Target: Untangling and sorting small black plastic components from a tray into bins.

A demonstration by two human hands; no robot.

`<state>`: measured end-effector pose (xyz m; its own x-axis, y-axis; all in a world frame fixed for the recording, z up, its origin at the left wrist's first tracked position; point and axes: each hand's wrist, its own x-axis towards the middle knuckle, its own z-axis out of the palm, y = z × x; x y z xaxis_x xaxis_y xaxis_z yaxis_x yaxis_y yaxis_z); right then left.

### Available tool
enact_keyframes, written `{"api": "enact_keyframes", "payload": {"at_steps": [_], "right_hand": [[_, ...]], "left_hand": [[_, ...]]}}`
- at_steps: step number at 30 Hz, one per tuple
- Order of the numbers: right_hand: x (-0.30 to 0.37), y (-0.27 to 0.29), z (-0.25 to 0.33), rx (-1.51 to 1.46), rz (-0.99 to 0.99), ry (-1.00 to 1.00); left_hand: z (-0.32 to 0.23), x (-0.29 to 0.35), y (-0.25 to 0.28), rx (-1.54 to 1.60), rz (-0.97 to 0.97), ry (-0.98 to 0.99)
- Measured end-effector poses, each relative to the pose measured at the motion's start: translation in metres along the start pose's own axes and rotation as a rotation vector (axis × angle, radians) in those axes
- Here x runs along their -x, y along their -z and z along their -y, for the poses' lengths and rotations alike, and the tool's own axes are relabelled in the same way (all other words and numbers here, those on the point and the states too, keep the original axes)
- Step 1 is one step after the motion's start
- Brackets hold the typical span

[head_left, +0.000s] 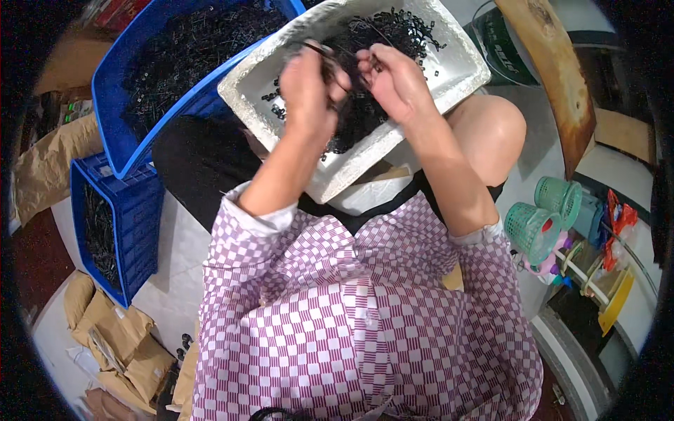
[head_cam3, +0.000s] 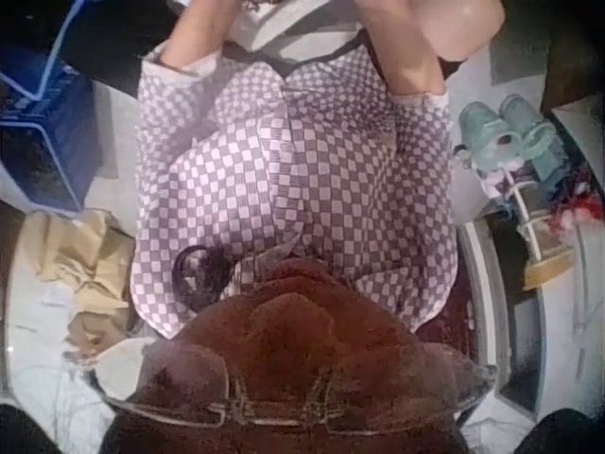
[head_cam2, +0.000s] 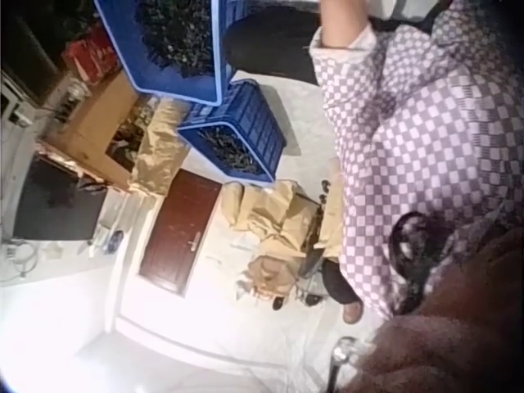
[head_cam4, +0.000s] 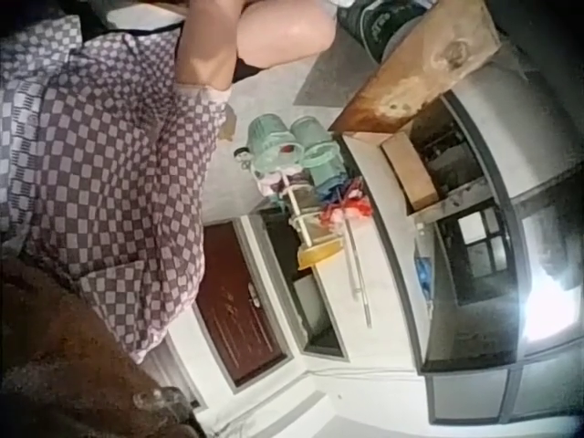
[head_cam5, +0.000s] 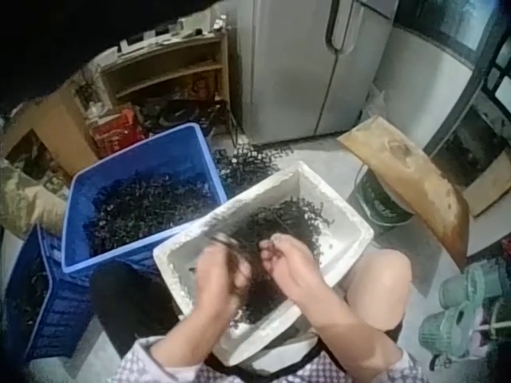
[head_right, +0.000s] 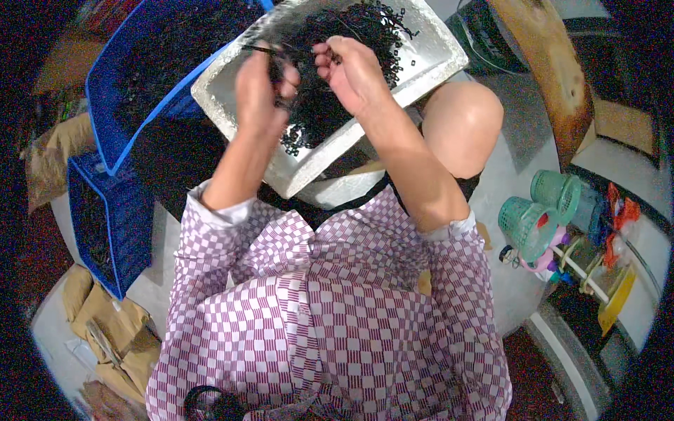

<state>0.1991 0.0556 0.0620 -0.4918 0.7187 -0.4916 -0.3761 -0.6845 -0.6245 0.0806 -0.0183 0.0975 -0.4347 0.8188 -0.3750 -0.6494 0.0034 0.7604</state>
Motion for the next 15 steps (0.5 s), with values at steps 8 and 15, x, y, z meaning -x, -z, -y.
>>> {"api": "enact_keyframes", "payload": {"at_steps": [8,15], "right_hand": [[0.025,-0.031,-0.022,0.094,0.306,-0.081],[0.017,-0.020,-0.022,0.665,0.242,0.158]], "left_hand": [[-0.014,-0.019,0.020,0.264,-0.146,0.019],[-0.017,-0.014,0.011,0.216,-0.054,0.033]]}}
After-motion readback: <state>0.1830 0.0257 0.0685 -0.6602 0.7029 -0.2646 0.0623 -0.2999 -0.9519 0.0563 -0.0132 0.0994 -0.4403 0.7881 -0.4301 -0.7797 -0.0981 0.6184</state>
